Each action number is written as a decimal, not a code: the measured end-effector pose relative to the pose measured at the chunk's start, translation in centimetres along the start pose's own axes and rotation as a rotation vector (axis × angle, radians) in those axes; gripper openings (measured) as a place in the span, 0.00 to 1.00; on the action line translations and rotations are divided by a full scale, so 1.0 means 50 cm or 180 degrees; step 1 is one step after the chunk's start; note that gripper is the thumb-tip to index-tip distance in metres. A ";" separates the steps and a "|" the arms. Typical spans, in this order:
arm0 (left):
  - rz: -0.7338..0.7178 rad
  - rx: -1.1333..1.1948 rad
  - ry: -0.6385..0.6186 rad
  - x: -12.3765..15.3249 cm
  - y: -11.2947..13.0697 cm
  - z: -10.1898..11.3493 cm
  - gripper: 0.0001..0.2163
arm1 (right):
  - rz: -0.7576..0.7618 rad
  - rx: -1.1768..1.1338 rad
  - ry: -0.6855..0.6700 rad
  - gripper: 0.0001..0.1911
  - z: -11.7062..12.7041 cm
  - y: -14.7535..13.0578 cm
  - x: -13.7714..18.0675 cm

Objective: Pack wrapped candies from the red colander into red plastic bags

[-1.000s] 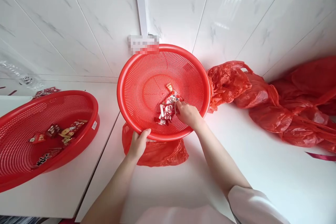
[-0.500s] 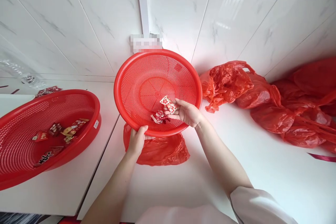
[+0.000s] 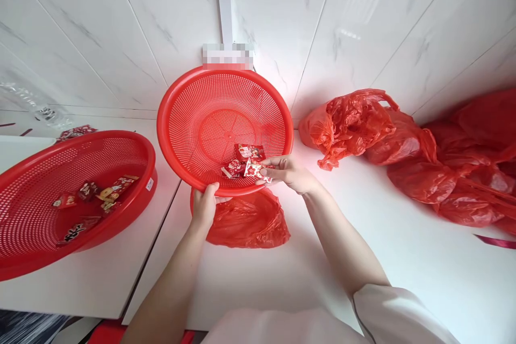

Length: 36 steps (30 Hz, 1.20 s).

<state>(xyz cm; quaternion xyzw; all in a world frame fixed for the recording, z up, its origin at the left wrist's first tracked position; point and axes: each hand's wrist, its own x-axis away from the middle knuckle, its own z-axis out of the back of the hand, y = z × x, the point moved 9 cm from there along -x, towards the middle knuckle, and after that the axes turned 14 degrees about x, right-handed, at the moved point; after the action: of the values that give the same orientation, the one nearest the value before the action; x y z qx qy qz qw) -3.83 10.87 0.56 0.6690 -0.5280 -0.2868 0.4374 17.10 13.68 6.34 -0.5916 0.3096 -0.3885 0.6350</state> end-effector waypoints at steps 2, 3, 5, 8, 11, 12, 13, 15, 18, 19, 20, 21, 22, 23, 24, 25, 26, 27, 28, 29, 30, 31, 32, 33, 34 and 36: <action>0.0009 0.0091 0.0071 -0.003 0.001 0.004 0.16 | 0.0026 0.0177 -0.0301 0.20 -0.020 -0.003 0.007; 0.0009 0.0130 0.0089 -0.004 0.001 0.004 0.17 | 0.0001 0.0258 -0.0530 0.20 -0.035 -0.002 0.011; -0.0015 0.0169 0.0080 -0.006 0.002 0.004 0.18 | -0.0004 0.0522 -0.0919 0.19 -0.066 0.000 0.023; -0.0107 0.0090 0.0089 -0.006 0.003 0.007 0.19 | 0.0247 0.1447 -0.0959 0.12 -0.090 -0.009 0.033; -0.0205 -0.0024 0.0220 -0.005 0.004 0.015 0.19 | 0.0399 0.2566 -0.0878 0.10 -0.112 -0.007 0.039; -0.0236 -0.0020 0.0261 -0.004 0.005 0.017 0.18 | 0.0342 0.2896 -0.0917 0.10 -0.120 0.003 0.040; -0.0265 0.0012 0.0295 -0.003 0.006 0.018 0.18 | 0.0249 0.3166 -0.0998 0.10 -0.128 0.016 0.041; -0.0316 0.0119 0.0303 -0.001 0.010 0.016 0.18 | 0.0042 0.3504 -0.1195 0.09 -0.141 0.045 0.042; -0.0344 0.0236 0.0191 0.003 0.017 0.006 0.17 | -0.0116 0.3722 -0.1308 0.14 -0.141 0.073 0.040; -0.0339 0.0243 0.0152 0.005 0.019 0.003 0.16 | -0.0194 0.3836 -0.1231 0.17 -0.130 0.077 0.040; -0.0328 0.0236 0.0125 0.007 0.021 0.001 0.16 | -0.0293 0.3967 -0.1110 0.19 -0.112 0.078 0.040; -0.0314 0.0217 0.0112 0.009 0.022 0.000 0.15 | -0.0405 0.4092 -0.0968 0.20 -0.092 0.076 0.043; -0.0292 0.0188 0.0104 0.012 0.022 -0.001 0.15 | -0.0517 0.4210 -0.0839 0.19 -0.072 0.070 0.047; -0.0263 0.0149 0.0096 0.014 0.020 -0.002 0.15 | -0.0568 0.4261 -0.0740 0.17 -0.055 0.060 0.053; -0.0228 0.0108 0.0078 0.018 0.017 -0.004 0.16 | -0.0503 0.4206 -0.0689 0.15 -0.047 0.045 0.058; -0.0204 0.0068 0.0057 0.021 0.014 -0.006 0.17 | -0.0326 0.4047 -0.0650 0.13 -0.045 0.026 0.063; -0.0201 0.0022 0.0041 0.026 0.010 -0.008 0.17 | -0.0068 0.3824 -0.0571 0.12 -0.048 0.002 0.065; -0.0213 -0.0040 0.0026 0.031 0.007 -0.011 0.17 | 0.0235 0.3589 -0.0422 0.11 -0.051 -0.025 0.066; -0.0234 -0.0118 0.0005 0.036 0.003 -0.015 0.17 | 0.0535 0.3410 -0.0205 0.11 -0.051 -0.049 0.065; -0.0253 -0.0200 -0.0035 0.043 0.000 -0.021 0.16 | 0.0776 0.3348 0.0059 0.11 -0.049 -0.067 0.063; -0.0261 -0.0267 -0.0098 0.050 -0.005 -0.029 0.16 | 0.0925 0.3430 0.0313 0.13 -0.047 -0.076 0.060; -0.0257 -0.0304 -0.0180 0.057 -0.010 -0.037 0.16 | 0.1007 0.3594 0.0515 0.15 -0.046 -0.077 0.054; -0.0233 -0.0305 -0.0278 0.065 -0.016 -0.047 0.16 | 0.1045 0.3784 0.0621 0.19 -0.047 -0.071 0.046; -0.0198 -0.0273 -0.0373 0.072 -0.022 -0.056 0.16 | 0.1050 0.3958 0.0632 0.22 -0.050 -0.059 0.038; -0.0153 -0.0235 -0.0444 0.078 -0.029 -0.063 0.16 | 0.1037 0.4093 0.0593 0.25 -0.052 -0.046 0.029; -0.0013 -0.0207 -0.0518 0.088 -0.044 -0.071 0.15 | 0.0985 0.4207 0.0468 0.24 -0.053 -0.021 0.016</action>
<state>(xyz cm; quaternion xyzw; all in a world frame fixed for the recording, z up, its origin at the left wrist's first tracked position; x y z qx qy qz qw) 1.40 7.81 0.56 0.6301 -0.5508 -0.3581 0.4139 15.11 11.63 7.15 -0.0007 0.1307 -0.4400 0.8885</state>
